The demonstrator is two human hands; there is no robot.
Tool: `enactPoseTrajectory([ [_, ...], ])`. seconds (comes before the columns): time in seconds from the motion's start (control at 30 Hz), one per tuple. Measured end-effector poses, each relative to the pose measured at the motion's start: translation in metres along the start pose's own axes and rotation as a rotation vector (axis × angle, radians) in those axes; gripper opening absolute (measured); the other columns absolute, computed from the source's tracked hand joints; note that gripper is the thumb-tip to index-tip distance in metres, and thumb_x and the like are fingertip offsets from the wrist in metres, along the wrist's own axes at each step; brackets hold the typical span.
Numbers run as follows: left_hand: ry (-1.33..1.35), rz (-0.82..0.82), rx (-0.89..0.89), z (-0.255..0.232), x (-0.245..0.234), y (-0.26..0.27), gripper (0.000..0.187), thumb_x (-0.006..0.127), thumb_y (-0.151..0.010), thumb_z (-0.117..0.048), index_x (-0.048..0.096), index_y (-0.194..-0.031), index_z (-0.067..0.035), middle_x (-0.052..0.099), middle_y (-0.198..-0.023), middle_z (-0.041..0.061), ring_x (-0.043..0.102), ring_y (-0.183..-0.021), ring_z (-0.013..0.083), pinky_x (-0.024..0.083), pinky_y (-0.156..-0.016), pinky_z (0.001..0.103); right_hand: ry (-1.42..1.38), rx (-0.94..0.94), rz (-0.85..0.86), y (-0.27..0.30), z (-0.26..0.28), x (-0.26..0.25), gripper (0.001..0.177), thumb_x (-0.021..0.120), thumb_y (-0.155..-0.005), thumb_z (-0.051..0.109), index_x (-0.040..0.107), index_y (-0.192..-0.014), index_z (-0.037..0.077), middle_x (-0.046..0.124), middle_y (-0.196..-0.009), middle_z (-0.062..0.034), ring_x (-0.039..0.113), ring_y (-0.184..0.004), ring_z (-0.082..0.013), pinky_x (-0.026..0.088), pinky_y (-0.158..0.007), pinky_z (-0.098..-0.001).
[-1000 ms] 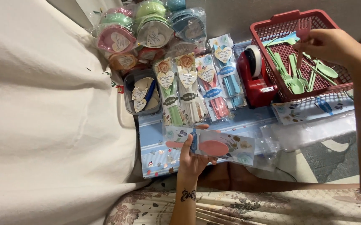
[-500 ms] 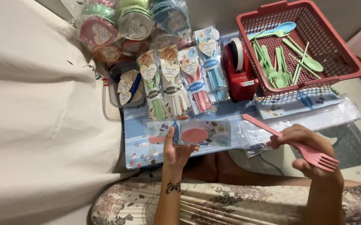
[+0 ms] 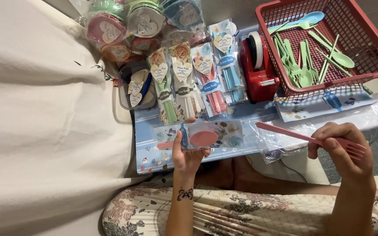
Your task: Packaging plastic spoons and forks into individual plastic sleeves and sealing them with stickers.
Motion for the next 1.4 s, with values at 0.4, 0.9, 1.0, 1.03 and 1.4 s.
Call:
enactPoseTrajectory([
  [0.4, -0.109, -0.021, 0.019, 0.000, 0.006, 0.003, 0.042, 0.042, -0.085, -0.035, 0.041, -0.115, -0.006, 0.055, -0.095, 0.020, 0.059, -0.068, 0.0298, 0.054, -0.052, 0.033, -0.072, -0.002, 0.061, -0.006, -0.002, 0.005, 0.011, 0.047, -0.082, 0.017, 0.048, -0.084, 0.006, 0.054, -0.065, -0.0084, 0.053, -0.050, -0.0127, 0.047, -0.045, -0.0181],
  [0.9, -0.274, 0.181, -0.069, 0.013, 0.011, 0.002, 0.042, 0.043, -0.088, -0.038, 0.043, -0.116, -0.006, 0.056, -0.103, 0.015, 0.056, -0.091, 0.0291, 0.052, -0.065, 0.037, 0.091, 0.156, 0.292, -0.012, -0.034, 0.032, 0.015, 0.048, -0.078, 0.004, 0.052, -0.092, -0.002, 0.061, -0.062, -0.0090, 0.062, -0.055, -0.0102, 0.051, -0.048, -0.0161],
  [1.0, -0.380, 0.133, -0.091, 0.012, 0.012, 0.002, 0.046, 0.044, -0.085, -0.043, 0.043, -0.115, -0.008, 0.055, -0.103, 0.014, 0.055, -0.092, 0.0296, 0.052, -0.064, 0.036, 0.472, 0.007, 0.291, -0.022, -0.024, 0.036, 0.017, 0.049, -0.078, -0.001, 0.057, -0.092, 0.004, 0.049, -0.081, -0.0055, 0.052, -0.052, -0.0084, 0.042, -0.045, -0.0160],
  [1.03, -0.379, 0.133, -0.092, 0.011, 0.013, 0.003, 0.046, 0.044, -0.085, -0.043, 0.043, -0.115, -0.008, 0.055, -0.103, 0.014, 0.055, -0.092, 0.0296, 0.052, -0.064, 0.036, 0.473, 0.007, 0.291, -0.022, -0.027, 0.031, 0.017, 0.049, -0.078, -0.001, 0.057, -0.092, 0.004, 0.049, -0.081, -0.0055, 0.052, -0.052, -0.0084, 0.042, -0.045, -0.0160],
  [1.4, -0.402, 0.106, -0.117, 0.009, 0.012, 0.003, 0.046, 0.041, -0.086, -0.040, 0.040, -0.119, -0.008, 0.051, -0.109, 0.018, 0.051, -0.100, 0.0320, 0.053, -0.062, 0.034, 0.291, 0.058, 0.208, -0.018, -0.022, 0.027, 0.023, 0.048, -0.077, -0.005, 0.045, -0.100, -0.003, 0.057, -0.087, -0.0130, 0.062, -0.078, -0.0156, 0.056, -0.071, -0.0227],
])
Point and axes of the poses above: each hand's wrist, its own y-axis away from the middle knuckle, its own x-axis out of the palm, z = x × y, the point moved 2 cm from there along -y, towards the middle knuckle
